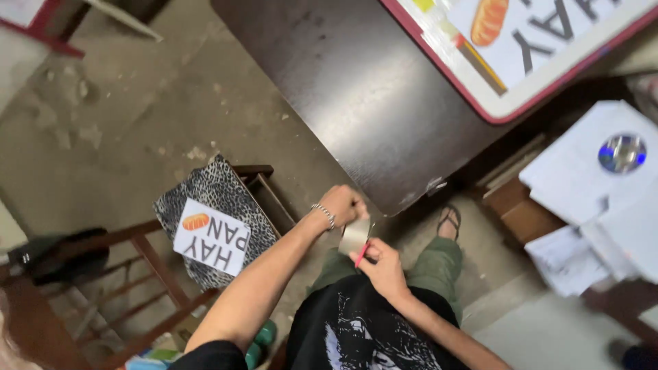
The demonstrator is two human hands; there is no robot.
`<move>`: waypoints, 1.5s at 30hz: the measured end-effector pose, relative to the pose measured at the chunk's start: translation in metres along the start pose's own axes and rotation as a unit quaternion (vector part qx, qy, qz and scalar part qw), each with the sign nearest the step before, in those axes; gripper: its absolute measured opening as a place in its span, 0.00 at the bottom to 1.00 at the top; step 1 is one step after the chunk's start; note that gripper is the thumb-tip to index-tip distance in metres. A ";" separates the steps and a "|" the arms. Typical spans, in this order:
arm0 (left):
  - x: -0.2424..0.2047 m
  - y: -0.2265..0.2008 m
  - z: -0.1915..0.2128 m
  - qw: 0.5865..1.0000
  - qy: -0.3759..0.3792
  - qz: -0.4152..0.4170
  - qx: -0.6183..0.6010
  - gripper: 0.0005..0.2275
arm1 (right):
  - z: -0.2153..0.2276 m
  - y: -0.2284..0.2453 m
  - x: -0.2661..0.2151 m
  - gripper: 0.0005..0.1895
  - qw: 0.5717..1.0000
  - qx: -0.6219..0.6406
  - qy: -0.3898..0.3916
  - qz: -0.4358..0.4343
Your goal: Taping a printed sign onto a display board using clear adhesive tape and scissors
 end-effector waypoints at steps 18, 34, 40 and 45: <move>0.050 -0.024 0.026 0.945 0.102 -0.194 0.243 0.05 | -0.057 -0.002 0.047 0.20 0.959 0.182 -0.187 -0.112; 0.010 -0.064 0.095 0.975 -0.008 0.010 0.221 0.23 | -0.061 -0.036 0.059 0.21 0.964 0.183 -0.171 -0.087; -0.031 -0.047 0.070 0.997 -0.045 0.058 0.037 0.29 | -0.062 -0.087 0.081 0.22 0.978 0.155 -0.126 -0.062; -0.044 -0.012 0.038 0.984 -0.169 0.017 -0.047 0.21 | -0.021 -0.026 0.031 0.23 0.985 0.153 -0.072 -0.038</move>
Point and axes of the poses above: each hand's wrist, its own x-axis towards the middle knuckle, its own z-axis out of the back of the hand, y = z × x, the point moved 1 cm from there along x, towards the middle knuckle, and after that the axes turned 14 degrees about -x, right-handed, at the moved point
